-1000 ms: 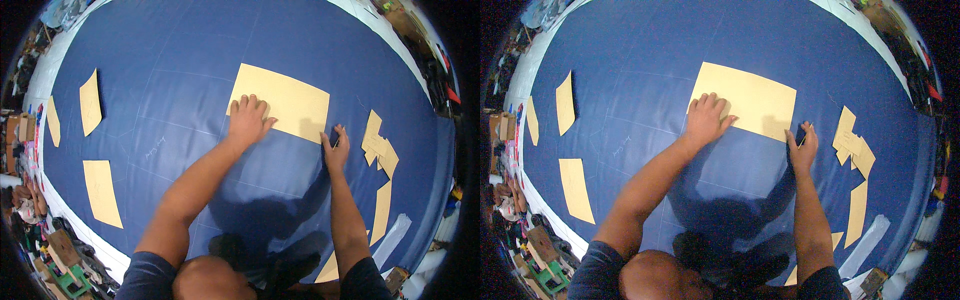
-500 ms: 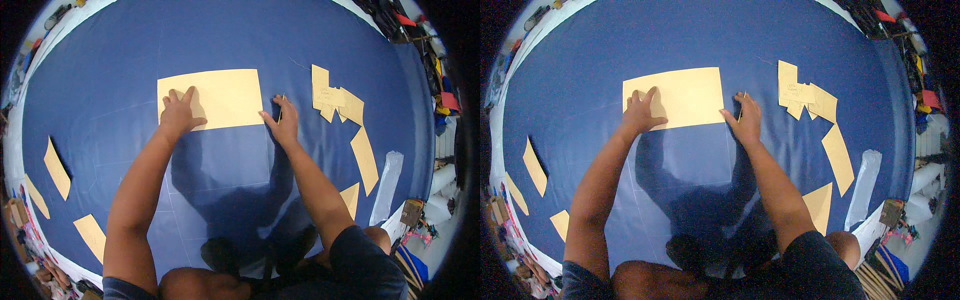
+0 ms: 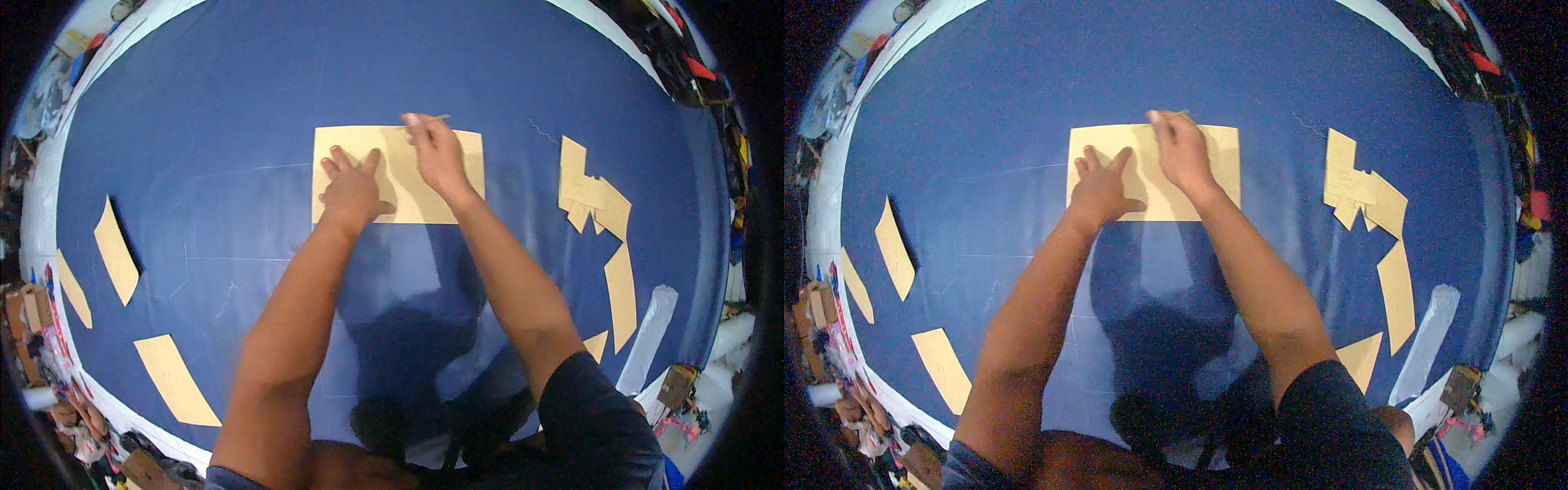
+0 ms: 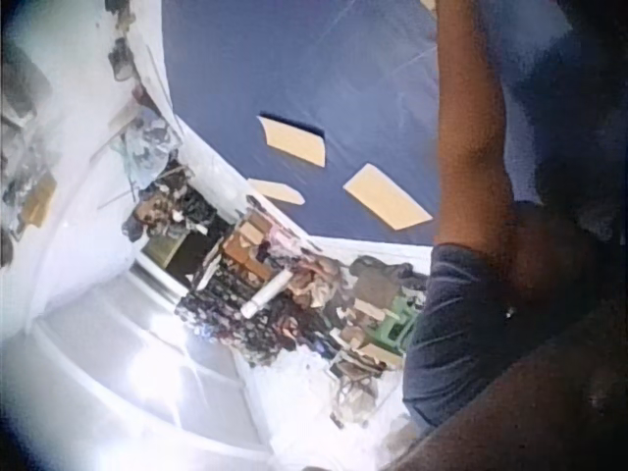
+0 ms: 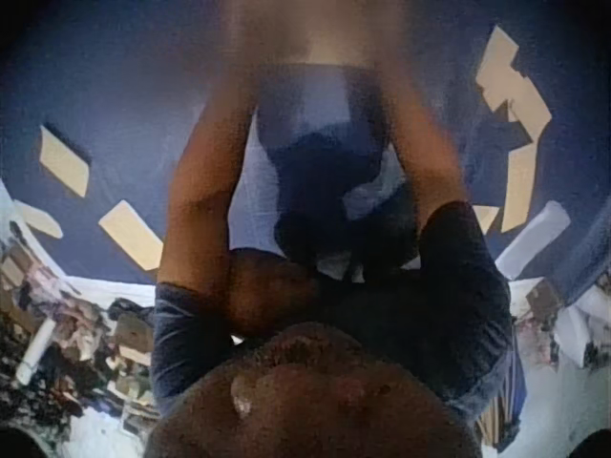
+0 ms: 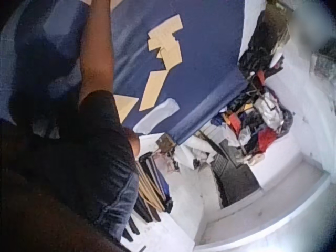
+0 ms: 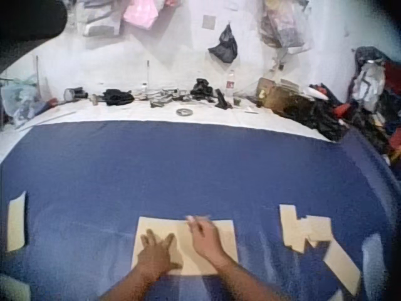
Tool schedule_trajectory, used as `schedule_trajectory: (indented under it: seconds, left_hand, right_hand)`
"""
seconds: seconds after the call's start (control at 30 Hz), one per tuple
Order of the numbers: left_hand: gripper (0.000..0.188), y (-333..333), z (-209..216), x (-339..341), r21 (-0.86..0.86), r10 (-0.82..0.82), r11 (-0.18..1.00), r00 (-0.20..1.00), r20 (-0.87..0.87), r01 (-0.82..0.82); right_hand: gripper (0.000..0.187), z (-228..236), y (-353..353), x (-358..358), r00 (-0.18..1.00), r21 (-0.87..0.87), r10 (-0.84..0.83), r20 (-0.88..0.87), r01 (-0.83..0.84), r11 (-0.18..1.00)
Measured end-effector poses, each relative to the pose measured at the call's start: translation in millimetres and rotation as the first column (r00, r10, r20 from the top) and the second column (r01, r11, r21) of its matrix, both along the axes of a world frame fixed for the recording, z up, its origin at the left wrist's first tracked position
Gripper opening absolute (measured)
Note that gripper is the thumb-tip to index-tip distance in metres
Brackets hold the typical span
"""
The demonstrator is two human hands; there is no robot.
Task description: The person places paper templates onto a large blue fabric sheet on the floor, then uses a pencil to trace the outlines of the templates onto the fabric.
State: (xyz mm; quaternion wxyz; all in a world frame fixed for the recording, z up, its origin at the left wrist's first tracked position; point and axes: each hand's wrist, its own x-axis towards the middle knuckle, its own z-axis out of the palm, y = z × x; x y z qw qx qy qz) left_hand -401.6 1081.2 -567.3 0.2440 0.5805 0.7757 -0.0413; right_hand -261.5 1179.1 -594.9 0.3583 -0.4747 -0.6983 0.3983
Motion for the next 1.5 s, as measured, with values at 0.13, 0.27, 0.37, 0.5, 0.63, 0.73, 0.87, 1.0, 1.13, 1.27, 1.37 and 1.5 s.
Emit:
schedule_trajectory:
  seconds: [0.13, 0.27, 0.37, 0.5, 0.63, 0.73, 0.87, 1.0, 1.13, 1.27, 1.37, 1.5]
  left_hand:
    - [0.112, 1.5, 8.5, -1.7, -0.089, -0.068, 0.994, 0.997, -0.024, 0.065]
    - [0.111, -0.3, -15.6, -7.0, -0.005, 0.021, 1.000, 0.999, -0.037, -0.021]
    - [0.109, 2.2, -17.0, -7.5, -0.062, 0.006, 0.998, 0.999, -0.038, -0.009]
    - [0.105, 3.4, 5.0, 0.7, -0.094, 0.041, 0.995, 0.999, 0.013, -0.040]
    - [0.104, 2.9, 1.4, -0.5, -0.076, 0.057, 0.996, 0.998, 0.024, -0.055]
    - [0.103, 0.9, -13.0, -4.7, -0.031, 0.024, 0.999, 1.000, 0.005, -0.024]
    - [0.103, 1.7, -6.8, -0.4, -0.051, 0.065, 0.997, 0.996, 0.056, -0.062]
    - [0.104, 3.1, 6.7, -0.5, -0.064, -0.040, 0.997, 0.998, -0.042, 0.037]
    - [0.109, 0.0, 13.3, -3.5, -0.072, -0.021, 0.997, 0.999, -0.038, 0.018]
    - [0.114, 3.4, 14.6, -2.9, -0.094, -0.028, 0.995, 0.999, -0.045, 0.024]
    - [0.115, 6.8, 9.1, -1.7, -0.102, -0.066, 0.993, 0.996, -0.066, 0.059]
    - [0.113, 13.6, 21.2, 2.5, -0.218, -0.031, 0.976, 0.999, -0.022, 0.025]
  right_hand:
    - [0.028, 4.0, 4.0, -78.6, 0.990, -0.105, 0.138, -0.008, -0.138, 0.985]
    - [0.023, 3.1, 4.7, -121.3, 0.974, -0.061, 0.217, 0.062, -0.213, 0.975]
    - [0.021, 1.0, 12.4, -124.7, 0.961, -0.070, 0.257, 0.097, -0.251, 0.965]
    - [0.020, -1.5, 17.7, -122.8, 0.953, -0.052, 0.266, 0.146, -0.261, 0.964]
    - [0.020, 1.8, 18.4, -127.9, 0.938, -0.059, 0.278, 0.209, -0.271, 0.961]
    - [0.021, 2.2, 17.1, -131.0, 0.932, -0.034, 0.291, 0.214, -0.291, 0.956]
    - [0.022, 6.0, 16.0, -127.3, 0.896, -0.041, 0.318, 0.309, -0.322, 0.946]
    - [0.023, 1.5, 21.9, -102.3, 0.900, 0.103, 0.242, 0.362, -0.297, 0.949]
    - [0.023, 2.6, 28.9, -42.9, 0.899, 0.093, 0.171, 0.403, -0.225, 0.970]
    - [0.024, 3.8, 31.3, -1.1, 0.915, 0.025, 0.090, 0.394, -0.108, 0.994]
    - [0.025, 0.4, 31.4, -4.1, 0.929, 0.070, 0.090, 0.360, -0.123, 0.990]
    - [0.024, 6.1, 24.3, -32.2, 0.895, 0.016, 0.143, 0.422, -0.165, 0.986]
